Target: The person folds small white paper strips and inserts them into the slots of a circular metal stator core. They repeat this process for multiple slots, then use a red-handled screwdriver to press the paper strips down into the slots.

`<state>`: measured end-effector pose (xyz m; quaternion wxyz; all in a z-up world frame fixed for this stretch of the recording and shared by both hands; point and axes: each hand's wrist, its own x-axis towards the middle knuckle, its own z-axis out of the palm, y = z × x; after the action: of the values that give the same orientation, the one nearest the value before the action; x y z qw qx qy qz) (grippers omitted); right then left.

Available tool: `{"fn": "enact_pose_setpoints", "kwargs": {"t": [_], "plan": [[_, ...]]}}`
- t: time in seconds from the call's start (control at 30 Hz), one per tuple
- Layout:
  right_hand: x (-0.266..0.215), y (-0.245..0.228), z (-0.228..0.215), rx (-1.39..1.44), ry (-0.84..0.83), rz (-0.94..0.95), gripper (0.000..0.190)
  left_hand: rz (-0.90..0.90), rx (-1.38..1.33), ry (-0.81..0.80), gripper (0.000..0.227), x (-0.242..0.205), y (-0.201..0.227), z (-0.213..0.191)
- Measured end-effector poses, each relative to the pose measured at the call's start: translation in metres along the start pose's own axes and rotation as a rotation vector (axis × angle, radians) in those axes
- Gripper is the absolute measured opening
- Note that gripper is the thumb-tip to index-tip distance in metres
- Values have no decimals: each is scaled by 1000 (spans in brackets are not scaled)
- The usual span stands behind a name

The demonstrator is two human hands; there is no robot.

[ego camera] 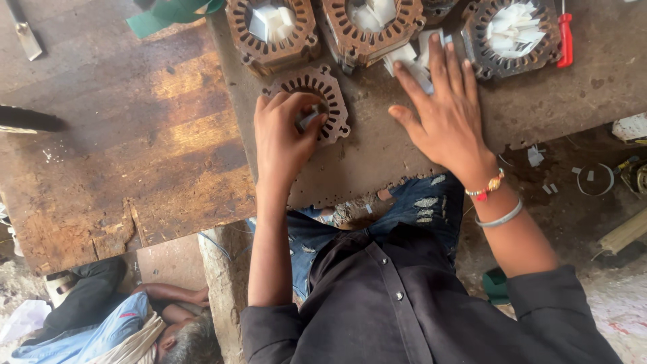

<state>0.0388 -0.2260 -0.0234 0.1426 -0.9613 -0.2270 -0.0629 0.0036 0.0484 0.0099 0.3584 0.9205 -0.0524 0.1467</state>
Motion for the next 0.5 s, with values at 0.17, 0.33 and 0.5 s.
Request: {"fn": "enact_pose_setpoints", "kwargs": {"t": [0.17,0.33,0.5], "plan": [[4,5,4,33,46,19,60,-15,32,-3,18,2,-3,1],[-1,0,4,5,63,-72,58,-56,-10,-10,20,3,-6,2],[-1,-3,-3,-27,49,-59,59,-24,-148,92,19,-7,-15,4]]}}
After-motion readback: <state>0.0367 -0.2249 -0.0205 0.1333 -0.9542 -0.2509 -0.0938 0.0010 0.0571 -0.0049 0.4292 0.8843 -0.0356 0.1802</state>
